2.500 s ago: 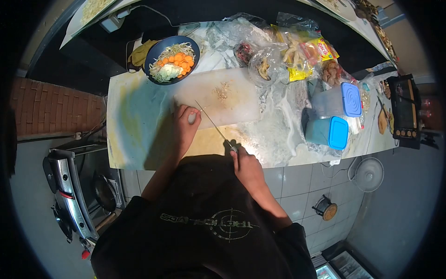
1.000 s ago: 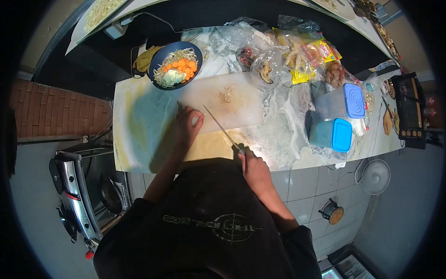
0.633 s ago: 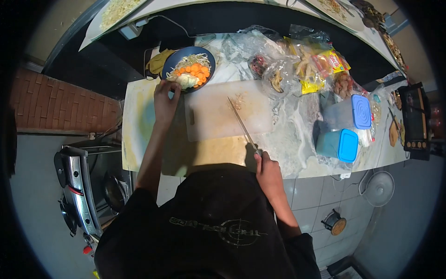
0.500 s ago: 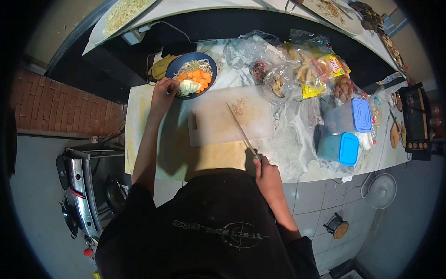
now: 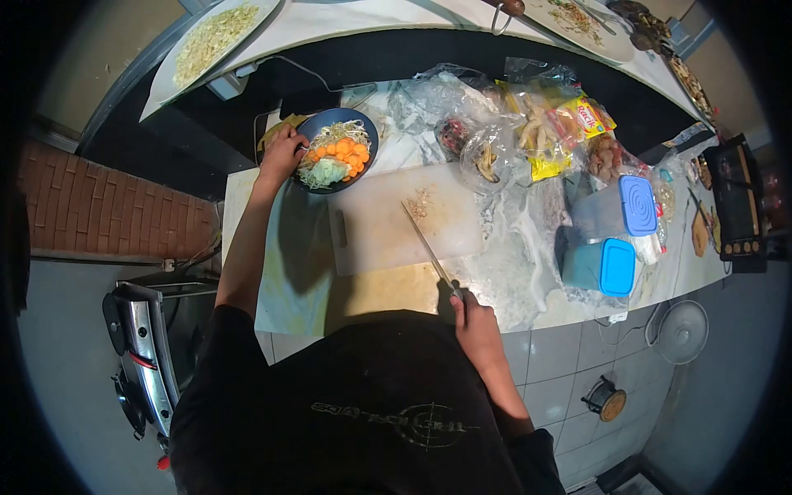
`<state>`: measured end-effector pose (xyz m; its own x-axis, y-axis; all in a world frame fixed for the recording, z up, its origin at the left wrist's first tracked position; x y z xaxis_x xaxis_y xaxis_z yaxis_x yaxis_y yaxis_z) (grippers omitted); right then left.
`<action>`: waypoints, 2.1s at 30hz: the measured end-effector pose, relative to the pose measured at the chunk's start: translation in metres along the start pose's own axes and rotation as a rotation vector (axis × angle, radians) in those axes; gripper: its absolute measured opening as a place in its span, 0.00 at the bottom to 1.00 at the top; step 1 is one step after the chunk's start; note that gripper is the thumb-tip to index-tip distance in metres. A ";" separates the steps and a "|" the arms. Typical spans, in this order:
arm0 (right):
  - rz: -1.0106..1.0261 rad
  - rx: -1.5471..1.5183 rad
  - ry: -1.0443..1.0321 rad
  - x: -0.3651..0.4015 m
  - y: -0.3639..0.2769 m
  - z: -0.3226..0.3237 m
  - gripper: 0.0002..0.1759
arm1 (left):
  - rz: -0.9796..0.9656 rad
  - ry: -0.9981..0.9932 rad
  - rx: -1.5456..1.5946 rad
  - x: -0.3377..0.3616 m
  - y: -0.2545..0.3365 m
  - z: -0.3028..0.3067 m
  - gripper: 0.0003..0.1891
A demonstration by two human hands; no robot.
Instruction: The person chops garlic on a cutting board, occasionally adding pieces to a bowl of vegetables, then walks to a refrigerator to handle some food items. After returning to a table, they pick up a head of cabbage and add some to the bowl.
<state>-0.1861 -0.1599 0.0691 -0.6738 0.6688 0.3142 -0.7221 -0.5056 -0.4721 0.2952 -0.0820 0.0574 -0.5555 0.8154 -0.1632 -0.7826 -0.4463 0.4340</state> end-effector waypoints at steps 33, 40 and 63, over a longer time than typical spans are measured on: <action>0.046 -0.043 -0.034 -0.001 -0.003 -0.001 0.16 | 0.206 0.131 1.127 -0.004 -0.026 0.009 0.05; 0.048 -0.063 -0.021 0.001 0.001 -0.001 0.17 | 0.280 -0.001 1.269 0.005 -0.010 0.002 0.09; 0.056 -0.104 -0.067 0.012 0.002 -0.010 0.17 | 0.047 0.208 0.749 0.161 0.164 -0.102 0.11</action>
<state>-0.1945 -0.1478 0.0639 -0.7242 0.6013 0.3375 -0.6650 -0.4797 -0.5724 0.0487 -0.0612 0.0120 -0.6827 0.6826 -0.2608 -0.3994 -0.0497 0.9154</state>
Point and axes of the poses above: each hand's wrist, its own x-axis away from the middle knuckle, its own z-axis out of the back of the hand, y = z × x, the point moved 7 cm from there along -x, towards the middle knuckle, and after that the axes turned 13 degrees about x, right-handed, at the moved point
